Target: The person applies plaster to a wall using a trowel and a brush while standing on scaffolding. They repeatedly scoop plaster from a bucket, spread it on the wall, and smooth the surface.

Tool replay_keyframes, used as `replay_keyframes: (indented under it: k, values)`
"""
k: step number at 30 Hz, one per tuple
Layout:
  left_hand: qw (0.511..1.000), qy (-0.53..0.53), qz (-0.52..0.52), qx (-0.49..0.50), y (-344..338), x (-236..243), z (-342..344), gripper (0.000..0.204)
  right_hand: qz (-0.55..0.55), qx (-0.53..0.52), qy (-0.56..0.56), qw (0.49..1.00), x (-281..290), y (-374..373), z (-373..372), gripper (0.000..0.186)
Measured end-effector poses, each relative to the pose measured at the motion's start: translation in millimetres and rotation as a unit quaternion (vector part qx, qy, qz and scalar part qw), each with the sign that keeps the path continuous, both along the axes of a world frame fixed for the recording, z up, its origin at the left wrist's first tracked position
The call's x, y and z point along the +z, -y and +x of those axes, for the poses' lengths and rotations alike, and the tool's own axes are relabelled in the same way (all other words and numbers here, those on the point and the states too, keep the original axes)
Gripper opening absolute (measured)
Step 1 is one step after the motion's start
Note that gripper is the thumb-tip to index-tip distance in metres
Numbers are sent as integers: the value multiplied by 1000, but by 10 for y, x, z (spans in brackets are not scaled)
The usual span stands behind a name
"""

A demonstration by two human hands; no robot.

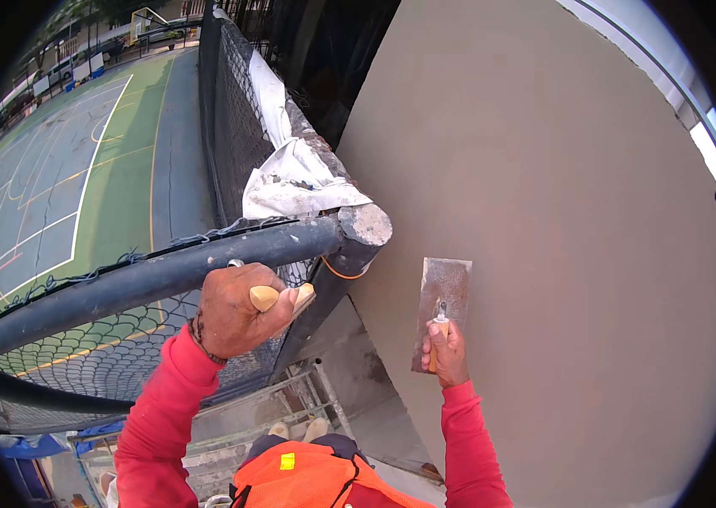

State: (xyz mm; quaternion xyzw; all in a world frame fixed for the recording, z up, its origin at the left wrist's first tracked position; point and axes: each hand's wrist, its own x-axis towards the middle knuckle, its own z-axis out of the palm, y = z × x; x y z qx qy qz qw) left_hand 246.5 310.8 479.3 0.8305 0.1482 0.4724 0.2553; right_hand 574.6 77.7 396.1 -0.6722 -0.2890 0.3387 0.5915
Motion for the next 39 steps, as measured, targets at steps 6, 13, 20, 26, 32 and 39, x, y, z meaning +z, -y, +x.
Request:
replay_keyframes:
  k: [6,13,20,26,32,39]
  values:
    - [996,-48,71,-1,-311,180,11,23,-45,12,196,980,280,-1143,520,38]
    - [997,-69,23,-2,-493,257,127,23,-60,75,461,882,155,-2772,1108,50]
    - [991,-112,32,69,-491,287,204,19,-139,81,515,842,-436,-4359,1383,47]
    - [955,-225,3,191,-345,329,260,35,-227,133,546,795,-1087,-5413,1477,46]
    - [949,-282,16,141,-368,423,214,20,-275,115,527,796,-1507,-5979,1622,43]
    - [939,-299,-12,172,-315,413,211,23,-290,82,511,805,-1678,-6266,1753,42]
